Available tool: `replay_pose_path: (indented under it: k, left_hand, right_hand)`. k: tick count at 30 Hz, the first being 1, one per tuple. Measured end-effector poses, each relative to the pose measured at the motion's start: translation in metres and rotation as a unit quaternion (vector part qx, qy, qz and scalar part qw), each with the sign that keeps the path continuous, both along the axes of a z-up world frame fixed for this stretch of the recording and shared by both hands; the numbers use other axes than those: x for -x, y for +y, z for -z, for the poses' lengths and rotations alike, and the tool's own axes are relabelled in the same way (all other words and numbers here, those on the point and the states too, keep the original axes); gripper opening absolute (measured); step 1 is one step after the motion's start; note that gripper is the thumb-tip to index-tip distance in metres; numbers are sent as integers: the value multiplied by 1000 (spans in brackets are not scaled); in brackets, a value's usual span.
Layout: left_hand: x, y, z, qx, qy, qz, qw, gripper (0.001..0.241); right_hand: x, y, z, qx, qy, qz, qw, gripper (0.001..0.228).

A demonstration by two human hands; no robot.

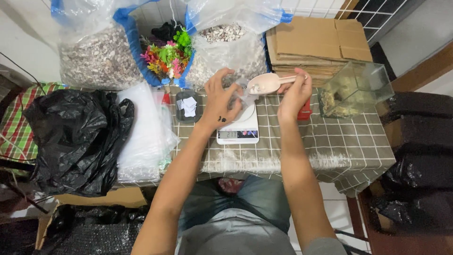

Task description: Weighing aquarium gravel into bags and assembling cardboard boxes for shipping.

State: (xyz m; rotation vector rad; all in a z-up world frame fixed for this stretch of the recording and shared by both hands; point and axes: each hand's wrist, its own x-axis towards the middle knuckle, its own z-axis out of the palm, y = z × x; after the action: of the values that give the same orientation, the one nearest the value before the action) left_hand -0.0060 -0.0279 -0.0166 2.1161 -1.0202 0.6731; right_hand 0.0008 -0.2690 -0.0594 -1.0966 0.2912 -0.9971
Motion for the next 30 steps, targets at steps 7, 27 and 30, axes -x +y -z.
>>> replay_pose_path:
  k: [7, 27, 30]
  left_hand:
    - [-4, 2, -5, 87, 12, -11, 996, 18]
    - [-9, 9, -10, 176, -93, -161, 967, 26]
    - [-13, 9, -8, 161, -103, -121, 974, 24]
  right_hand:
    - [-2, -3, 7, -101, -29, 0, 994, 20]
    - [8, 30, -57, 189, -98, 60, 975, 36]
    - [6, -16, -29, 93, -81, 68, 990, 40]
